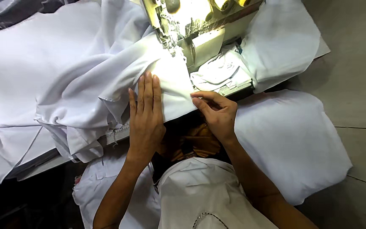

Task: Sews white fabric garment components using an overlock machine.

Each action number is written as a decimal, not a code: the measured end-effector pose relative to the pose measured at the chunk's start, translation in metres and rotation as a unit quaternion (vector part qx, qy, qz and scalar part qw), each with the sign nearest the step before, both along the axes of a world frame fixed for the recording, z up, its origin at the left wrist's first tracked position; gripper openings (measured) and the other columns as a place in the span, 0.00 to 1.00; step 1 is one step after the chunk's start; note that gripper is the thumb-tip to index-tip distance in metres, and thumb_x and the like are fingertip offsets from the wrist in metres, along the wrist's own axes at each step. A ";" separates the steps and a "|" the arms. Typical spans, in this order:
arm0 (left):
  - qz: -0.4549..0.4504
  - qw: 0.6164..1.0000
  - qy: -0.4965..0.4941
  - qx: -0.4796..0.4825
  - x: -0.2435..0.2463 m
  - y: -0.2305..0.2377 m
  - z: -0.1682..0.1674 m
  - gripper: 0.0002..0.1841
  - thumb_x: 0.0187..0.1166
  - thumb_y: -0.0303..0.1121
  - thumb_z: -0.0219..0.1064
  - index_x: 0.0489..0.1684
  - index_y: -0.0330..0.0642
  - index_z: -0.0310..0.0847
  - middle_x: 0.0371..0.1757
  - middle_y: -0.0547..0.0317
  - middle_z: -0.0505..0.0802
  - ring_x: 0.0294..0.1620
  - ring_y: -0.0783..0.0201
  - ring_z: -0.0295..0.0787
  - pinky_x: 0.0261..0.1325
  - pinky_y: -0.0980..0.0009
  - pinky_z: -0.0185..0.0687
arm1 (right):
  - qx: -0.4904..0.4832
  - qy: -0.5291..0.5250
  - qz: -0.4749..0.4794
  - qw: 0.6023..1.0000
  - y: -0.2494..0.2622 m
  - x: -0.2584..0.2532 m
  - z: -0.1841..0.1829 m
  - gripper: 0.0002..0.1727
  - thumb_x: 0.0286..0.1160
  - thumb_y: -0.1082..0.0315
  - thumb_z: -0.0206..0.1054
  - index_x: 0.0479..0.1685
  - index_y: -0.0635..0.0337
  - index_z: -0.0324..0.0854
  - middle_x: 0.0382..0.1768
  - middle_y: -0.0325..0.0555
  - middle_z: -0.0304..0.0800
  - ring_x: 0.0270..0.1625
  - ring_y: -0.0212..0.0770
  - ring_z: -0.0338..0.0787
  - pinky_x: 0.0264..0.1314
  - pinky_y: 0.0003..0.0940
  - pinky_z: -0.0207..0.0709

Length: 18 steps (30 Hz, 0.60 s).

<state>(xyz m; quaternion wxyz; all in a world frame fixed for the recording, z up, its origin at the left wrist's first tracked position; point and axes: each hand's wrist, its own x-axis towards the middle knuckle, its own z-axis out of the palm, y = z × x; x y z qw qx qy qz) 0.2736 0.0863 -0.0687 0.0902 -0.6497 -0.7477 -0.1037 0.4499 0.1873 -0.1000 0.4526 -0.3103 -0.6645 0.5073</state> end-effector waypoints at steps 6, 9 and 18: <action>-0.021 0.999 -0.045 -0.004 -0.027 0.017 0.011 0.47 0.65 0.17 0.63 0.93 0.27 0.44 0.95 0.36 0.53 0.95 0.40 0.45 0.90 0.30 0.37 | 0.026 -0.032 0.005 0.999 0.026 -0.024 0.018 0.12 0.80 0.72 0.70 0.58 0.62 0.90 0.47 0.43 0.96 0.39 0.28 0.93 0.43 0.22 0.88; -0.033 0.998 -0.059 -0.005 -0.047 0.023 0.017 0.52 0.57 0.18 0.69 0.93 0.28 0.46 0.95 0.36 0.52 0.95 0.36 0.43 0.89 0.27 0.34 | 0.060 -0.029 -0.013 0.998 0.046 -0.046 0.022 0.11 0.80 0.72 0.69 0.55 0.63 0.92 0.45 0.43 0.97 0.40 0.29 0.94 0.44 0.25 0.90; -0.048 0.992 -0.117 -0.002 -0.123 0.036 0.025 0.48 0.61 0.31 0.67 0.94 0.42 0.52 0.95 0.43 0.57 0.96 0.36 0.38 0.88 0.27 0.29 | 0.110 -0.081 -0.035 0.990 0.039 -0.045 0.024 0.14 0.83 0.74 0.65 0.62 0.61 0.89 0.43 0.44 0.95 0.44 0.34 0.92 0.49 0.29 0.86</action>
